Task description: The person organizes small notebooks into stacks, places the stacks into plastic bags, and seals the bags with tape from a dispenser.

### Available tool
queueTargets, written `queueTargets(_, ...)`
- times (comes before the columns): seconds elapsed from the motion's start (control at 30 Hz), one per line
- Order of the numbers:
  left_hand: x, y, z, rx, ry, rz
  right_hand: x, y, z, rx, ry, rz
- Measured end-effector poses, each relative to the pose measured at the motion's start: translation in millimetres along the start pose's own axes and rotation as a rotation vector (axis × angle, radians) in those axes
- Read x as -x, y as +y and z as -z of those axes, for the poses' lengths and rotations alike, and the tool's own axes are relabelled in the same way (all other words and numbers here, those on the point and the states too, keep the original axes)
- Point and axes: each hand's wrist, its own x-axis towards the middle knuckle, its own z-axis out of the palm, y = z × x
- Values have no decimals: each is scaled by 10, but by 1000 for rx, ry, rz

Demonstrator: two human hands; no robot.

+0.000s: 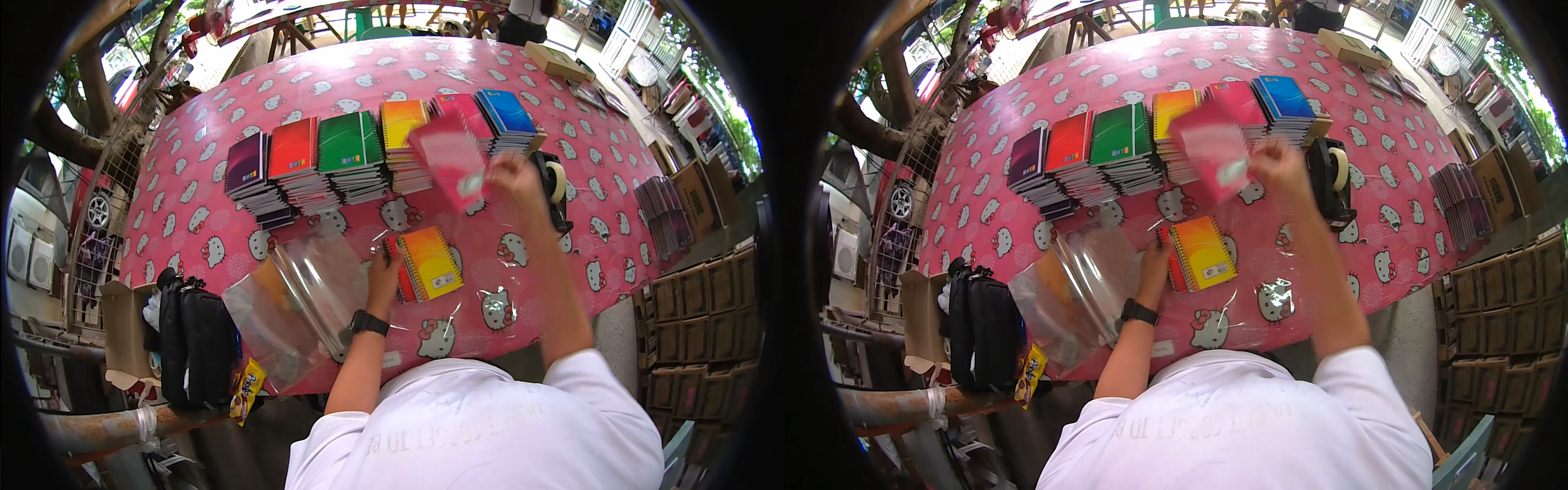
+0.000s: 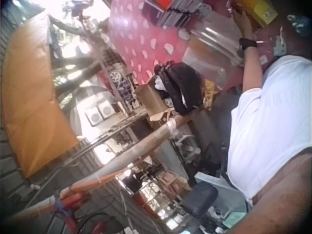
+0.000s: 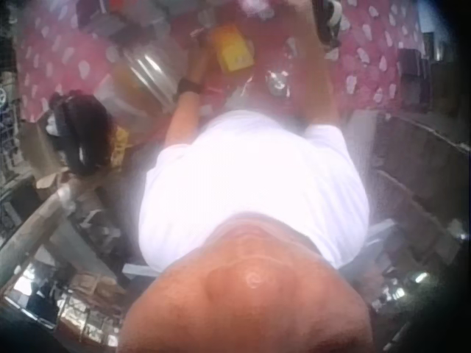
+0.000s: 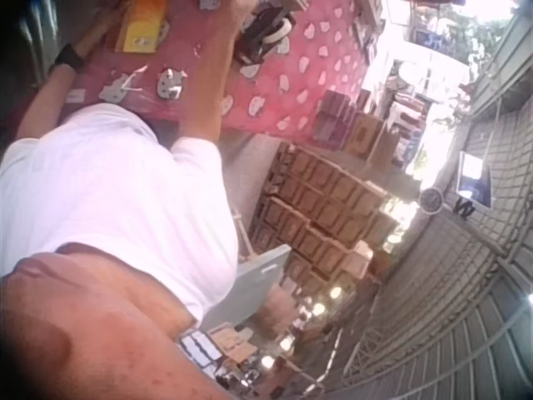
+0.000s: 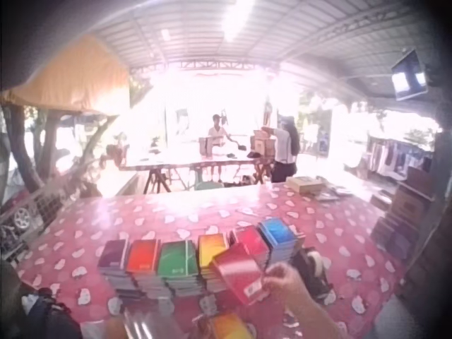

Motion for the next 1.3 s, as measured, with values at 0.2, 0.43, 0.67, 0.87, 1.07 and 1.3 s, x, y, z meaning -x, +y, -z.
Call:
queueTargets(0.2,-29,-157,-91,34,14,-160,995,751,-375,1023,-75,35)
queueTargets(0.43,41,79,-147,44,-54,-56,-1026,-237,415,1542,325,83)
queueTargets(0.67,43,55,-122,32,-64,-52,-1415,-583,599,1583,88,65)
queueTargets(0.87,-111,-210,145,317,-49,69,128,28,196,512,-124,-45)
queueTargets(1.07,97,135,-239,165,-160,-56,1090,1138,-231,613,-57,-184)
queueTargets(1.3,512,535,-307,172,-366,-319,1212,576,-29,-81,-338,-208)
